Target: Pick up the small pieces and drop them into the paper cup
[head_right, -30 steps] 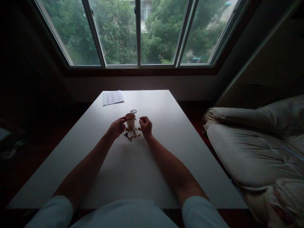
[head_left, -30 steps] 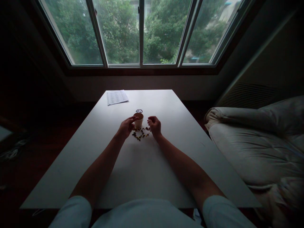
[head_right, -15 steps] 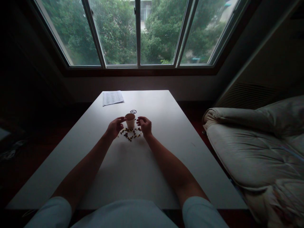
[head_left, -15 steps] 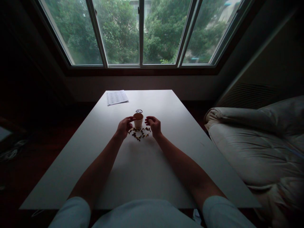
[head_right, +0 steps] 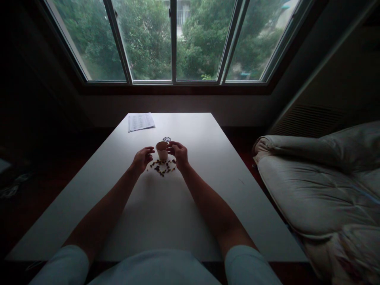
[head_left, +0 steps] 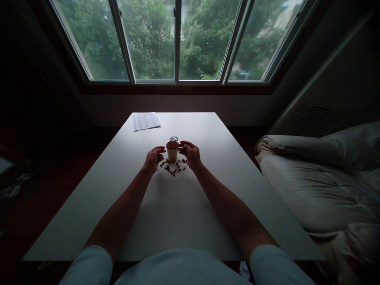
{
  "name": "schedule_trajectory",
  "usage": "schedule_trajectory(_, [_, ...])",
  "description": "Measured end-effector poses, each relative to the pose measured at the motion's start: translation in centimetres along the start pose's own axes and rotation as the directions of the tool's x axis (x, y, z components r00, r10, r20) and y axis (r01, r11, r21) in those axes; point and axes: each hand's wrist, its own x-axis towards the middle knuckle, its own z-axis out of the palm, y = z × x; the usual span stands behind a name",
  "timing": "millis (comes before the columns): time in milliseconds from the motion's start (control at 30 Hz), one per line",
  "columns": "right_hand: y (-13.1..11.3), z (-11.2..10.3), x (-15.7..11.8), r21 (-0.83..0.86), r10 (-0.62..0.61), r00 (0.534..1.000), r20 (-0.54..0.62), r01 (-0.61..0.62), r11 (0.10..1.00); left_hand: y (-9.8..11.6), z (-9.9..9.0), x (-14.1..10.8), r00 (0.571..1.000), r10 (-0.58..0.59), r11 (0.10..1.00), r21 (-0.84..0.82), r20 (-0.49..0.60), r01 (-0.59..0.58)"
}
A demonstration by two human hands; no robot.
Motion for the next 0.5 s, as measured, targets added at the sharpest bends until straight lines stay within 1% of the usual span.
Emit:
schedule_trajectory(100, [-0.7, 0.7, -0.1, -0.053, 0.058, 0.992, 0.111, -0.052, 0.997, -0.1, -0.3, 0.2, 1.0, 0.008, 1.0, 0.007, -0.017, -0.008])
schedule_trajectory(167, [-1.2, 0.9, -0.2, -0.087, 0.099, 0.982, 0.158, -0.086, 0.992, -0.2, -0.4, 0.2, 1.0, 0.009, 1.0, 0.016, -0.029, -0.008])
schedule_trajectory(267, [-1.8, 0.6, -0.2, -0.111, 0.108, 0.98, 0.166, -0.09, 0.99, -0.2, -0.5, 0.3, 0.999, 0.01, 0.999, 0.036, -0.035, -0.009])
schedule_trajectory(367, [-2.1, -0.1, 0.1, -0.123, 0.084, 0.986, 0.146, -0.066, 0.99, -0.3, -0.8, 0.4, 0.999, 0.021, 0.996, 0.092, -0.041, -0.018])
schedule_trajectory(433, [-2.0, -0.9, 0.5, -0.139, 0.066, 0.99, 0.123, -0.049, 0.989, -0.4, -1.1, 0.5, 0.997, 0.062, 0.976, 0.21, -0.045, -0.051])
schedule_trajectory(467, [-1.9, -1.2, 0.7, -0.151, 0.061, 0.992, 0.111, -0.044, 0.988, -0.3, -1.2, 0.5, 0.993, 0.107, 0.945, 0.314, -0.042, -0.088])
schedule_trajectory(500, [-1.8, -1.6, 0.9, -0.165, 0.057, 0.994, 0.095, -0.041, 0.986, -0.3, -1.4, 0.4, 0.986, 0.167, 0.886, 0.443, -0.031, -0.136])
